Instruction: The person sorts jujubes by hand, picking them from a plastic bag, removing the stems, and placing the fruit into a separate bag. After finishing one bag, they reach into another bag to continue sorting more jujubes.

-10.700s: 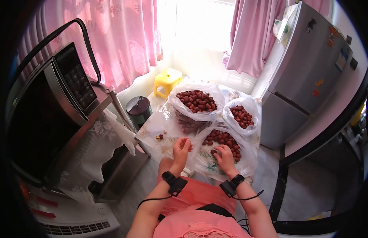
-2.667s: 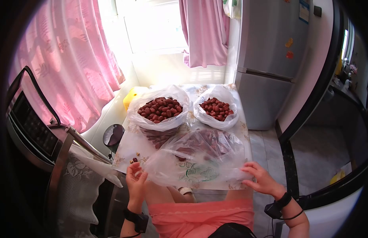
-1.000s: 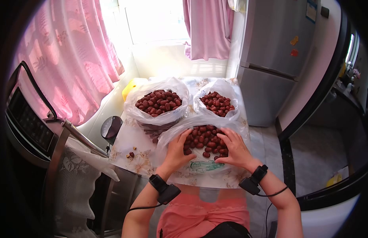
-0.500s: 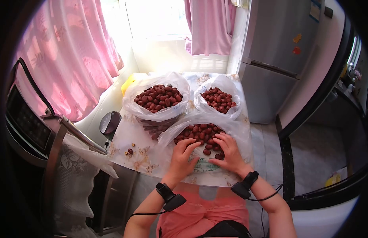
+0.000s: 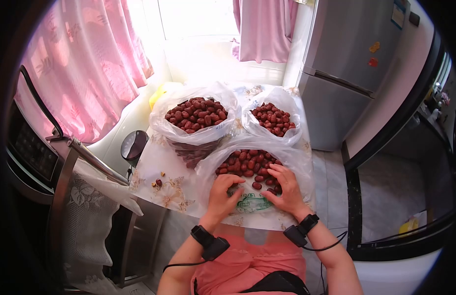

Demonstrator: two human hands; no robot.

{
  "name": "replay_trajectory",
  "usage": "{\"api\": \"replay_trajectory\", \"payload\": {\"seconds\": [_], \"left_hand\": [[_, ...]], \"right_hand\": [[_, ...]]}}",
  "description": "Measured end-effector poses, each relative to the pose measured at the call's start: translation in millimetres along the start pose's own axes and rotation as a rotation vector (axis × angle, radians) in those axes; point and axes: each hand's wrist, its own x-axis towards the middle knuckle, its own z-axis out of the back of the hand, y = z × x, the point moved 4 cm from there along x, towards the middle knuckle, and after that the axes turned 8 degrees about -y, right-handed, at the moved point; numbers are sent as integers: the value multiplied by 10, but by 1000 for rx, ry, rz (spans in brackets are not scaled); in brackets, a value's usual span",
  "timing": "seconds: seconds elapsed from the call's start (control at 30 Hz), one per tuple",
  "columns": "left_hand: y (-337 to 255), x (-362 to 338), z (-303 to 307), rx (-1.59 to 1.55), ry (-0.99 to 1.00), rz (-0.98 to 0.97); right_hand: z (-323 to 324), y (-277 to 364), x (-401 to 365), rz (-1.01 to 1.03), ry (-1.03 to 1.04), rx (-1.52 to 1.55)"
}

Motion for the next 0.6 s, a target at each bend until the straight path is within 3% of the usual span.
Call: {"api": "replay_trajectory", "payload": {"seconds": [0.13,0.2,0.43,0.5,0.53,0.6], "left_hand": [[-237,84,-161,114,-6,-120],[-235,75,-309,240,86,-168],[-208,40,-372,284,105,-132],[-135,-29,-285,-186,103,212],[-119,-62,-247,-172,101,212],[-29,-155,-222,-647,80,441]], "right_hand": [[8,-1,-2,-26,-20,46],[-8,-15,-16,-23,-20,45],[-3,-26,-12,-28,-30,58],[2,-13,-15,-28,-34,46],[7,-7,-13,-27,-34,25],[8,-8,-8,-28,-34,32]]}}
